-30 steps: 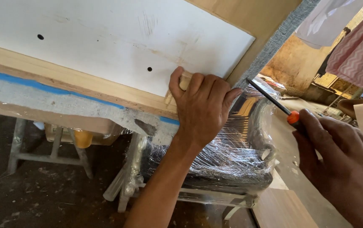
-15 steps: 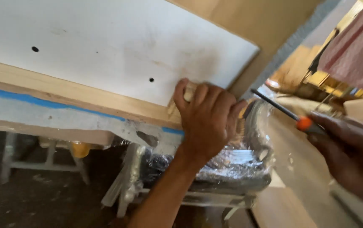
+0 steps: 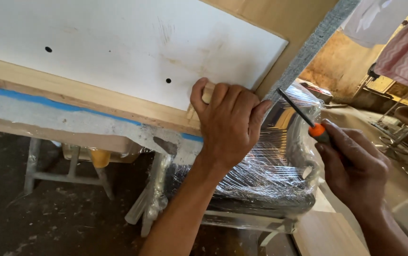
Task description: Removing staples from a wooden furniture frame using a screwdriver to strip off the old fabric.
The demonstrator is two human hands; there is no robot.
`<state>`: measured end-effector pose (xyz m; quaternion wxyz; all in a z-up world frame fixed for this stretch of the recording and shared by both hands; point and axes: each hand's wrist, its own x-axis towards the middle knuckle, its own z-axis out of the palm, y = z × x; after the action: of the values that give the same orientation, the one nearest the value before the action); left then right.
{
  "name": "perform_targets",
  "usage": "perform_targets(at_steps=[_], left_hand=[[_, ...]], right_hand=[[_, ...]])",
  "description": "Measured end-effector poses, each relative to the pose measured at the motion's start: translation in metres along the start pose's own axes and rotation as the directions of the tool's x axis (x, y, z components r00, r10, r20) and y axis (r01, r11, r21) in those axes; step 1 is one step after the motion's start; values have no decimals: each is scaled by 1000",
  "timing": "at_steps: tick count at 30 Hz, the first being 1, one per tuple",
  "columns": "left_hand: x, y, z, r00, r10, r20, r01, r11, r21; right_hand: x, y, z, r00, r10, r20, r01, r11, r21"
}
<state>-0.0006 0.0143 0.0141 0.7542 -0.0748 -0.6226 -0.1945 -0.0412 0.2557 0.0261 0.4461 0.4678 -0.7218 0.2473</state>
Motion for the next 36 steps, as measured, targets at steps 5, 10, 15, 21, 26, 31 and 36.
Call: perform_targets(at_steps=[5, 10, 15, 21, 26, 31, 36], left_hand=[[0, 0, 0, 1000, -5, -5, 5, 1000, 1], [2, 1, 1, 1000, -9, -20, 8, 1000, -10], [2, 1, 0, 1000, -3, -1, 3, 1000, -8], [2, 2, -1, 1000, 5, -12, -5, 1000, 4], [1, 1, 0, 1000, -1, -1, 1, 1000, 13], [1, 0, 1, 1000, 1, 3, -1, 1000, 7], [1, -1, 0, 1000, 4, -3, -4, 1000, 8]], right_hand=[[-5, -1, -13, 985, -175, -1, 162, 917, -364], [10, -4, -8, 998, 40, 57, -33, 993, -111], [-8, 57, 29, 907, 315, 279, -416, 576, 704], [-3, 20, 42, 979, 203, 21, -198, 921, 337], [-9, 27, 40, 941, 319, 112, -337, 874, 349], [7, 25, 36, 899, 169, 405, -432, 503, 749], [2, 15, 44, 886, 417, 201, -461, 755, 465]])
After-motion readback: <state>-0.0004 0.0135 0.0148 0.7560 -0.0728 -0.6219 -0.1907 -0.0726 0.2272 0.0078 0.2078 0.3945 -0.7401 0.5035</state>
